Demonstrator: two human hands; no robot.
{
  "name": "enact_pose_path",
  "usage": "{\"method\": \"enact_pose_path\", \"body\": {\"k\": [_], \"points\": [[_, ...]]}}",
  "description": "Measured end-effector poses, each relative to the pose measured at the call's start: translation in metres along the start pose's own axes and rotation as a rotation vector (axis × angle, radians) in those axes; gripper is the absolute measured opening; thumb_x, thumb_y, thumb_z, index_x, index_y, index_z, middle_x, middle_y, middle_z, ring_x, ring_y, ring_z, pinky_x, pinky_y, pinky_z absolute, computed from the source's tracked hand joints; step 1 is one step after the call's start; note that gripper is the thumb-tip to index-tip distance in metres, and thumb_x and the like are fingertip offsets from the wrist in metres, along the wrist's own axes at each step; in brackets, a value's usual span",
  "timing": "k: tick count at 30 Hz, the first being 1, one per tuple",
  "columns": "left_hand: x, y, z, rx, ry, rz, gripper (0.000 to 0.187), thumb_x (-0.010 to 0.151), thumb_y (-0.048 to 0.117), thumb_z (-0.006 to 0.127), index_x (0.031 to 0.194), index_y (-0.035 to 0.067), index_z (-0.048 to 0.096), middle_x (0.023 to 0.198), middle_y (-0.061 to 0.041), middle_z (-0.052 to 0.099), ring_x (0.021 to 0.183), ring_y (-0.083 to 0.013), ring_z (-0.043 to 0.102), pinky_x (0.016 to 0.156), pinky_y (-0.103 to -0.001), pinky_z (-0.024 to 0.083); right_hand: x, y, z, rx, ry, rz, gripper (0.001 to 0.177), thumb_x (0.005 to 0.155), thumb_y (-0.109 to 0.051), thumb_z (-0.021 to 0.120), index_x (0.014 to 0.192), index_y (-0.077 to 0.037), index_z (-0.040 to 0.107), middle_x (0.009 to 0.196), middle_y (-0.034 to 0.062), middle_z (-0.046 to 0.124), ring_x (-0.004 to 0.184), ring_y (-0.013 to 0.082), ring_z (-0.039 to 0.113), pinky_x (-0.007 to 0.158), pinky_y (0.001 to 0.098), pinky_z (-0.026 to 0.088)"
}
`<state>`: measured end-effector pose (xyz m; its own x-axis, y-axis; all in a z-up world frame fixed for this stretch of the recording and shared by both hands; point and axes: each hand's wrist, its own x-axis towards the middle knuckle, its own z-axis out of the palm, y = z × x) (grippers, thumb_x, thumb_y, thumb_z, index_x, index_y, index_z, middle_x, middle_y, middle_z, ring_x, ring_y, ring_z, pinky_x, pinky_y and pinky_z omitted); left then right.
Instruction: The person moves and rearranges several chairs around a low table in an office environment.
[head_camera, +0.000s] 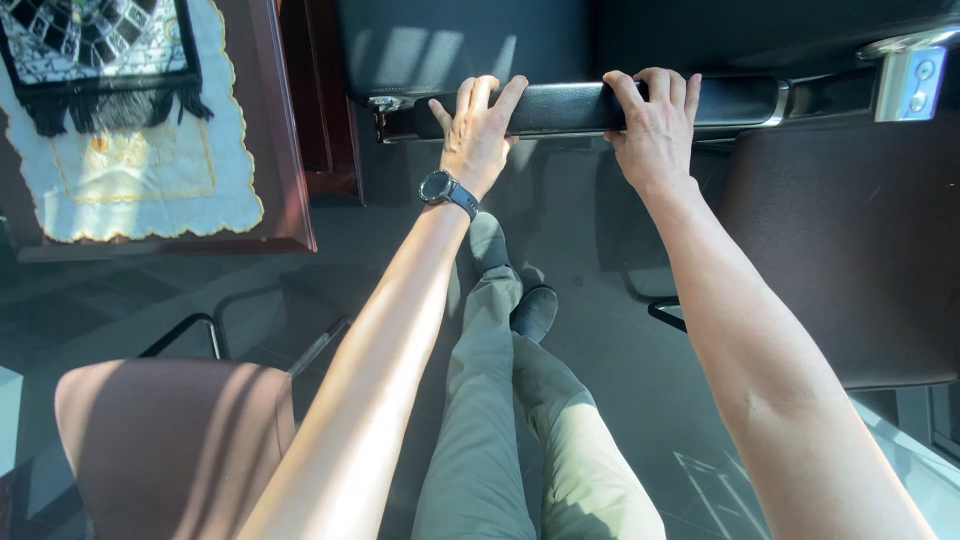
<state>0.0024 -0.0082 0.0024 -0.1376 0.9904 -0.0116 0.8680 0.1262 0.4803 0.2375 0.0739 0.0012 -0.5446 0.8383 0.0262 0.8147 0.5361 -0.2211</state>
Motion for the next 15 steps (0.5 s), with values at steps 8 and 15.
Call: {"method": "enact_pose_path", "body": {"k": [8, 15], "points": [[-0.037, -0.006, 0.001, -0.047, -0.007, -0.006, 0.074, 0.073, 0.005, 0.087, 0.135, 0.028, 0.055, 0.127, -0.004, 0.054, 0.131, -0.0278, 0.049, 0.106, -0.085, 0.024, -0.028, -0.010, -0.002, -0.051, 0.000, -0.074, 0.076, 0.069, -0.016, 0.095, 0.139, -0.024, 0.067, 0.122, 0.0095, 0.061, 0.125, 0.0323, 0.052, 0.122, 0.0562, 0.030], [-0.078, -0.004, -0.007, -0.056, -0.049, -0.013, 0.074, 0.073, 0.006, 0.088, 0.135, 0.029, 0.056, 0.126, -0.004, 0.055, 0.131, -0.0284, 0.050, 0.105, -0.086, 0.027, -0.062, -0.037, -0.021, -0.021, -0.056, -0.047, 0.076, 0.066, -0.017, 0.096, 0.136, -0.022, 0.067, 0.118, 0.0095, 0.061, 0.118, 0.0325, 0.053, 0.107, 0.0508, 0.041]]}}
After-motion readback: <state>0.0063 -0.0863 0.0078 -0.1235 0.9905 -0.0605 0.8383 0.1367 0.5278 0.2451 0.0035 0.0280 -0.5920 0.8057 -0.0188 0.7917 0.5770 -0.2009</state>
